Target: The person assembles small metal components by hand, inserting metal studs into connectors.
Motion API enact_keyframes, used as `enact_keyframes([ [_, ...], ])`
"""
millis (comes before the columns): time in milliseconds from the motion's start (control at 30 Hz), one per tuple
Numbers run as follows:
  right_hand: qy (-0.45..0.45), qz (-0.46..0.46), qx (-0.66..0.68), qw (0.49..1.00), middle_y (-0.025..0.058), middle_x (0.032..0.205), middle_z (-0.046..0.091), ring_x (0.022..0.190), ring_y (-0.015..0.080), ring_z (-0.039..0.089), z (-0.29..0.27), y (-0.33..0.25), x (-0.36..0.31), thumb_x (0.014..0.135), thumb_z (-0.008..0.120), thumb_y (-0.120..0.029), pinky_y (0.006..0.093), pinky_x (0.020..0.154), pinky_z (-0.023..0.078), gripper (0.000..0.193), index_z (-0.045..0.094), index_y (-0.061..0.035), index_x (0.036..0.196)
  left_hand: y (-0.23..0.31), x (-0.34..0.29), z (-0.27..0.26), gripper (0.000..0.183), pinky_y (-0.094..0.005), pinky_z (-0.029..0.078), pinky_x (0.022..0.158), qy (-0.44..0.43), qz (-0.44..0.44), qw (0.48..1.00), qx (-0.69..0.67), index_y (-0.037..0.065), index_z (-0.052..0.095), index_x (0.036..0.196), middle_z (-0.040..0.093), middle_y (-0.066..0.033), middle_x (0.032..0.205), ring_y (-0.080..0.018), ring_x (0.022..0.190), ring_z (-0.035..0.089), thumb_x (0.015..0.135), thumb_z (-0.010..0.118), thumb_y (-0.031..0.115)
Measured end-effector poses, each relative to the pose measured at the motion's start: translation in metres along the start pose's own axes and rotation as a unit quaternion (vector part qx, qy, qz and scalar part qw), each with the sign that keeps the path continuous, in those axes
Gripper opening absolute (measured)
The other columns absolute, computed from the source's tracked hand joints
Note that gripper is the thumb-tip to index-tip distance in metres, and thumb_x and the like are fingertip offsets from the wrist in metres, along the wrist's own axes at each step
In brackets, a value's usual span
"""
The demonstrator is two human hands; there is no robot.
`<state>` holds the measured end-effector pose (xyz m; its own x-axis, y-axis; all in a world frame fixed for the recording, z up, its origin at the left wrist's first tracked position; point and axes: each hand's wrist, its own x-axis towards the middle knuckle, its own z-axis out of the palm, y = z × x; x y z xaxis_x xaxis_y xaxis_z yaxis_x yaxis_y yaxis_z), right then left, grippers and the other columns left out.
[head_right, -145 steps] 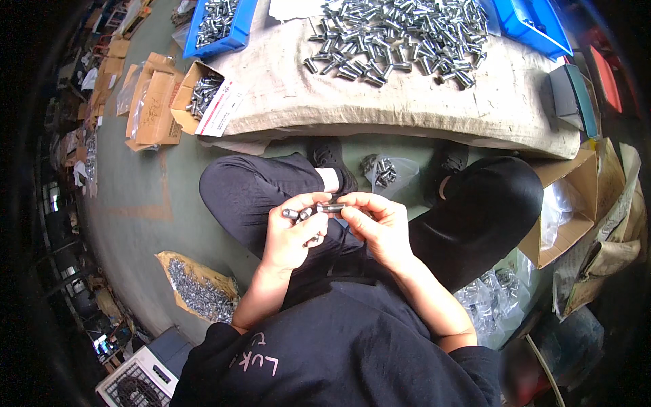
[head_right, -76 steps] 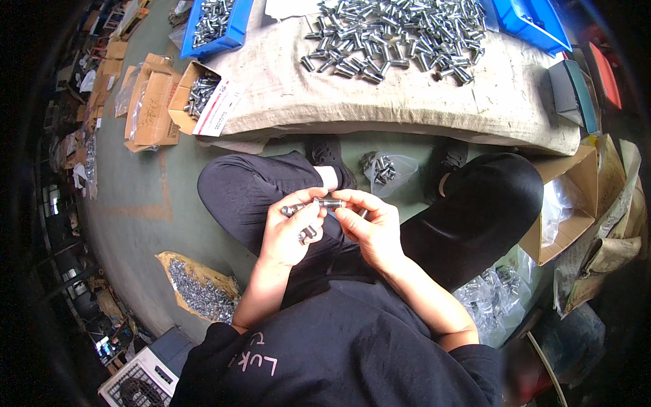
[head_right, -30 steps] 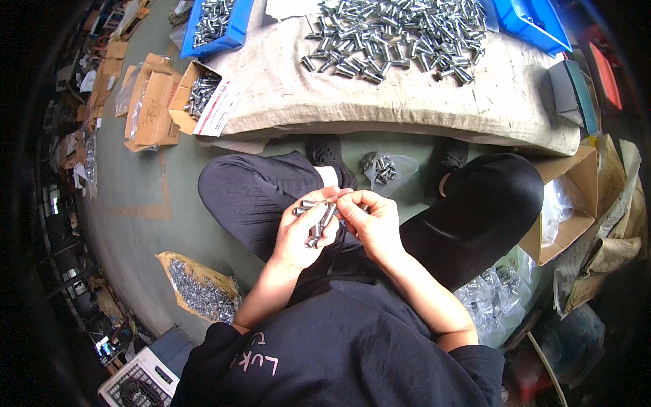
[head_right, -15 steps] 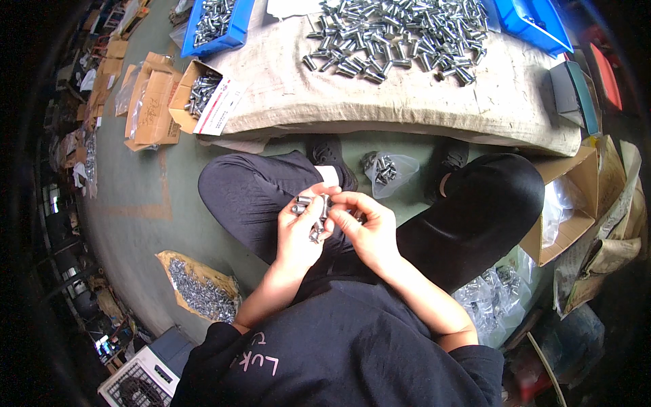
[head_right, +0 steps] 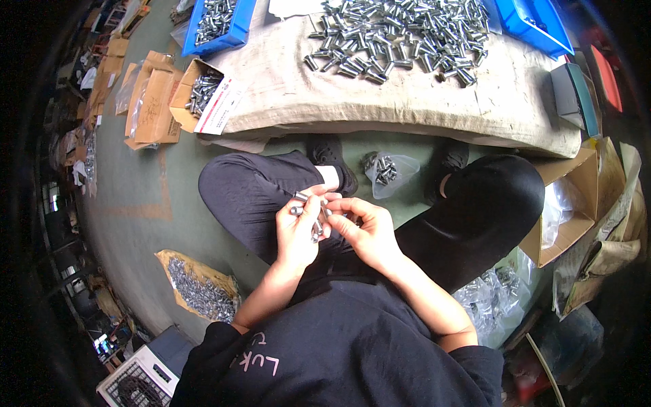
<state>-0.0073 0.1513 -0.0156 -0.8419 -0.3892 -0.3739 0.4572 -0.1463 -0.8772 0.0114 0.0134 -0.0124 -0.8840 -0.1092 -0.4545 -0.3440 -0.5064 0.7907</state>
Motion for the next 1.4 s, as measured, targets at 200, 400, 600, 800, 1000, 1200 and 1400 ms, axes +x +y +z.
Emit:
enact_keyframes([
  [200,-0.018,0.083,0.263,0.961,0.0063,0.078,0.061,0.052,0.0046,0.043,-0.01,-0.004,0.005,0.085,0.056,-0.011,0.0169,0.04,0.03,0.017,0.06,-0.0011,0.097,0.007,-0.002,0.003,0.026,-0.0176,0.039,0.043,-0.012,0.012,0.999,0.041,-0.005,0.053,0.105,0.061,-0.0114,0.088,-0.008,0.053,0.053,0.089,0.05,0.015],
  [400,-0.013,0.11,0.34,0.934,0.0082,0.077,0.061,0.051,0.0063,0.043,-0.011,-0.001,0.005,0.086,0.053,-0.013,0.0171,0.039,0.03,0.02,0.057,-0.0004,0.101,0.013,-0.003,0.0,0.023,-0.0191,0.04,0.046,-0.036,0.076,0.983,0.161,-0.006,0.055,0.103,0.059,-0.0074,0.075,-0.0092,0.052,0.052,0.086,0.054,0.01],
  [600,0.029,0.082,0.267,0.96,0.0071,0.074,0.06,0.053,0.0056,0.045,-0.007,-0.002,0.004,0.085,0.056,-0.012,0.0174,0.039,0.03,0.017,0.059,-0.0003,0.097,0.016,-0.003,-0.001,0.024,-0.0192,0.04,0.046,-0.061,0.094,0.976,0.184,-0.006,0.055,0.104,0.058,-0.0061,0.07,-0.009,0.052,0.052,0.086,0.055,0.01],
  [800,0.06,-0.019,0.15,0.987,0.0027,0.074,0.057,0.055,0.0037,0.045,-0.005,0.0,0.002,0.079,0.062,-0.006,0.0169,0.042,0.034,0.019,0.061,-0.0002,0.097,0.018,-0.003,0.002,0.028,-0.019,0.041,0.048,-0.042,0.066,0.981,0.176,-0.007,0.054,0.107,0.059,-0.0073,0.073,-0.0087,0.052,0.052,0.085,0.055,0.01],
  [1000,0.086,-0.058,0.069,0.992,-0.0001,0.077,0.056,0.055,0.0027,0.045,-0.001,-0.003,0.0,0.076,0.065,-0.003,0.0157,0.046,0.035,0.025,0.06,-0.0006,0.1,0.022,-0.004,0.0,0.026,-0.019,0.042,0.049,-0.06,0.066,0.977,0.192,-0.006,0.055,0.107,0.061,-0.0088,0.081,-0.008,0.054,0.053,0.082,0.055,0.002],
  [1200,0.068,0.021,0.193,0.979,0.0001,0.074,0.056,0.051,0.0029,0.045,-0.004,-0.002,0.0,0.076,0.066,-0.004,0.0154,0.043,0.034,0.024,0.061,-0.0011,0.099,0.027,-0.004,0.004,0.027,-0.0189,0.043,0.049,-0.064,0.105,0.965,0.23,-0.006,0.056,0.106,0.059,-0.0077,0.08,-0.0075,0.054,0.053,0.079,0.056,-0.004],
  [1400,0.074,-0.004,0.194,0.978,-0.0004,0.071,0.055,0.05,0.0031,0.044,-0.003,0.0,0.0,0.076,0.065,-0.004,0.0158,0.043,0.034,0.022,0.061,-0.001,0.097,0.026,-0.004,0.005,0.027,-0.0186,0.041,0.047,-0.066,0.074,0.974,0.203,-0.007,0.055,0.107,0.058,-0.0054,0.071,-0.0074,0.052,0.051,0.082,0.056,0.004],
])
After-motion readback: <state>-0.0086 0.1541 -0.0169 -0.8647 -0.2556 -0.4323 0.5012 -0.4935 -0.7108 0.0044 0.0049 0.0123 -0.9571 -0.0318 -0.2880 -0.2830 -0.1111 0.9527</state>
